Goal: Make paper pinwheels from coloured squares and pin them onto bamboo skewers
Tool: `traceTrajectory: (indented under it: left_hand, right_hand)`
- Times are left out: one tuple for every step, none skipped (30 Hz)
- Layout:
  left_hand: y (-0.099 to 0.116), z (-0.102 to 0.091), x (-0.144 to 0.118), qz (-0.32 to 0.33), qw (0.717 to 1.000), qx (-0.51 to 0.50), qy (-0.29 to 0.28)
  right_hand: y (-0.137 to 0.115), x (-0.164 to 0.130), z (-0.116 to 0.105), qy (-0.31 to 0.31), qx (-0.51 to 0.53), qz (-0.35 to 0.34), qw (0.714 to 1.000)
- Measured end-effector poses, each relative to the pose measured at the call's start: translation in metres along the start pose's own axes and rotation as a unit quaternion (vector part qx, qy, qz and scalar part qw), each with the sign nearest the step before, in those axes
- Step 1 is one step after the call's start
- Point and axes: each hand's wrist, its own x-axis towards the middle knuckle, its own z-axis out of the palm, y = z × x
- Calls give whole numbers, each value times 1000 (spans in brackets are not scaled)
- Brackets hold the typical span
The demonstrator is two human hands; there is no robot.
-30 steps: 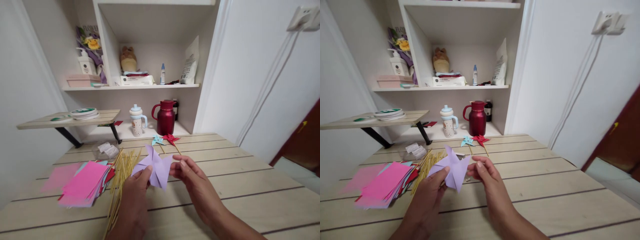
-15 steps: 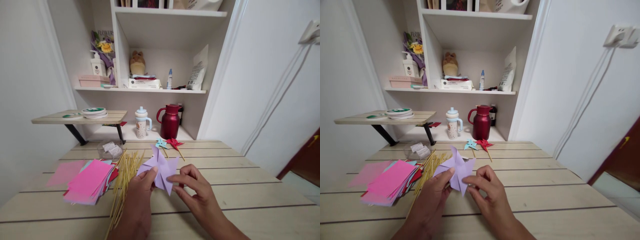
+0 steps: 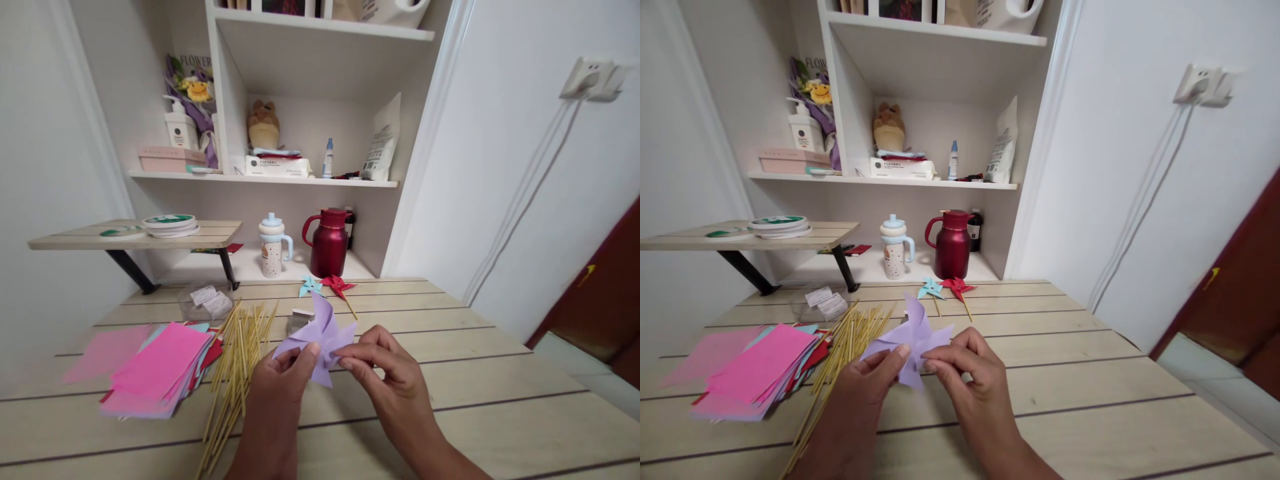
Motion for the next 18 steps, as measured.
traceTrajectory:
  left_hand:
    - [3, 1, -2, -3, 1000, 9, 8]
    - [5, 2, -3, -5, 1000, 15, 11]
    - [6, 3, -4, -2, 1000, 16, 10]
    - [7, 3, -5, 2, 1000, 17, 8]
    - [7, 4, -5, 8, 1000, 20, 6]
    - [6, 4, -4, 15, 1000, 24, 7]
    - [6, 4, -4, 24, 999, 30, 10]
    - [5, 4, -3, 32, 999, 37, 14]
    - [4, 3, -2, 38, 998, 45, 15]
    - [4, 3, -2, 43, 998, 53, 13]
    - [3, 3, -2, 48, 997, 60, 9]
    - [3, 2, -1, 53, 996, 67, 6]
    - [3, 2, -2, 60, 996, 72, 3]
    - [2, 2, -2, 67, 995, 74, 2]
    - [1, 2, -2, 74, 994, 75, 1]
    - [0, 2, -2, 79, 994, 76, 0]
    - [-1, 2, -2, 84, 994, 77, 0]
    - [-2, 2, -2, 86, 993, 78, 1]
  right_hand:
    - [-1, 1, 0, 6, -6, -1, 1000]
    - [-1, 1, 0, 12, -12, -1, 1000]
    - [-2, 2, 0, 16, -16, 1, 1000]
    - [-2, 3, 0, 18, -20, 4, 1000]
    - [-3, 3, 0, 20, -22, 7, 1000]
    - [-3, 4, 0, 21, -24, 10, 999]
    - [-4, 4, 0, 22, -26, 10, 999]
    - [-4, 4, 0, 21, -27, 9, 999]
    - [-4, 4, 0, 20, -29, 7, 999]
    - [-5, 4, 0, 19, -30, 5, 999]
    - [-5, 4, 0, 17, -33, 3, 999]
    - [-6, 4, -1, 16, -35, 2, 999]
    - [-6, 4, -1, 15, -37, 0, 999]
    - [-6, 4, -2, 15, -39, 0, 999]
    - [-6, 4, -2, 14, -41, 0, 999]
    - [-7, 4, -3, 13, -42, 0, 999]
    - [-7, 4, -3, 12, -42, 0, 999]
    - [-7, 4, -4, 12, -42, -1, 999]
